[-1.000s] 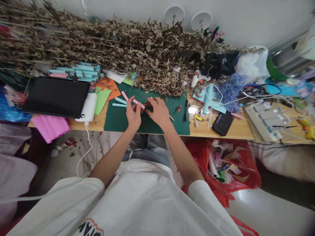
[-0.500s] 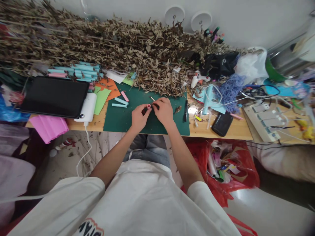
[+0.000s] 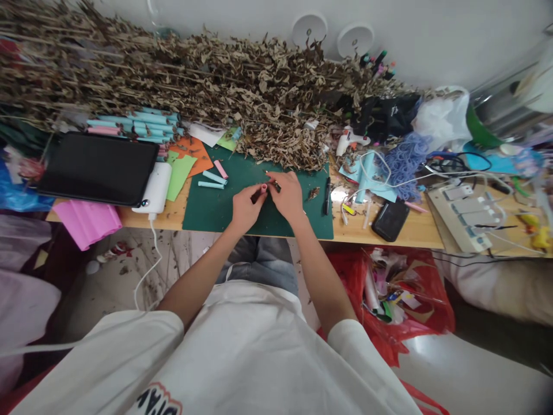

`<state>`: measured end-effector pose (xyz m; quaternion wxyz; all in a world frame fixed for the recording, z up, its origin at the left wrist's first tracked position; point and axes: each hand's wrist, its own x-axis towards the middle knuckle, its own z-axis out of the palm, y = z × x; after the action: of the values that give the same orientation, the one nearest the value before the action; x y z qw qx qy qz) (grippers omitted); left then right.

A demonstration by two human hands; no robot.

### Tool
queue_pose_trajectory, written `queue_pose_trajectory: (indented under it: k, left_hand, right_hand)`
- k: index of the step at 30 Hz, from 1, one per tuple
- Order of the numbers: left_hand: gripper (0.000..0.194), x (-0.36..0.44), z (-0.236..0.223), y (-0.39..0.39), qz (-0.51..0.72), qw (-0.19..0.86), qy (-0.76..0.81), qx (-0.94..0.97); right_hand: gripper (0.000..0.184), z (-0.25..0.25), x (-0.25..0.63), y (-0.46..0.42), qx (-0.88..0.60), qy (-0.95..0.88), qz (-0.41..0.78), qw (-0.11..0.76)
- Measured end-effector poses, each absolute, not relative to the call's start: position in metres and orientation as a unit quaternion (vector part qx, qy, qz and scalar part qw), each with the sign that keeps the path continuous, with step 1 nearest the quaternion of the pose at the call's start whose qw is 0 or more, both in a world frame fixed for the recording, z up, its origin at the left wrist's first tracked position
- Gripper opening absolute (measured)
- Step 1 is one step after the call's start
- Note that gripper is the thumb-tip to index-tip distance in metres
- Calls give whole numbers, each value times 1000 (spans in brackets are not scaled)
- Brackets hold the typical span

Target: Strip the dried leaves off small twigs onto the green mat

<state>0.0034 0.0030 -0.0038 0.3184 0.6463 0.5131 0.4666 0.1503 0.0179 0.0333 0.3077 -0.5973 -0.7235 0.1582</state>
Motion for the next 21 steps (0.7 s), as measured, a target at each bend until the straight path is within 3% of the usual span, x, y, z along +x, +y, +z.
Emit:
queue_pose_trajectory:
  k: [5,10,21]
  left_hand:
    - [18,4,-2,3,457,320,502,661]
    - [18,4,-4,4,463,332,495,656]
    - [17,1,-6,6,449,300,484,689]
  right_hand:
    - [22,41,152,5,-609,-593,234,472]
    - [16,46,140,-5,-567,-556,293,532]
    - [6,32,139,-15,-554,-686,146,449]
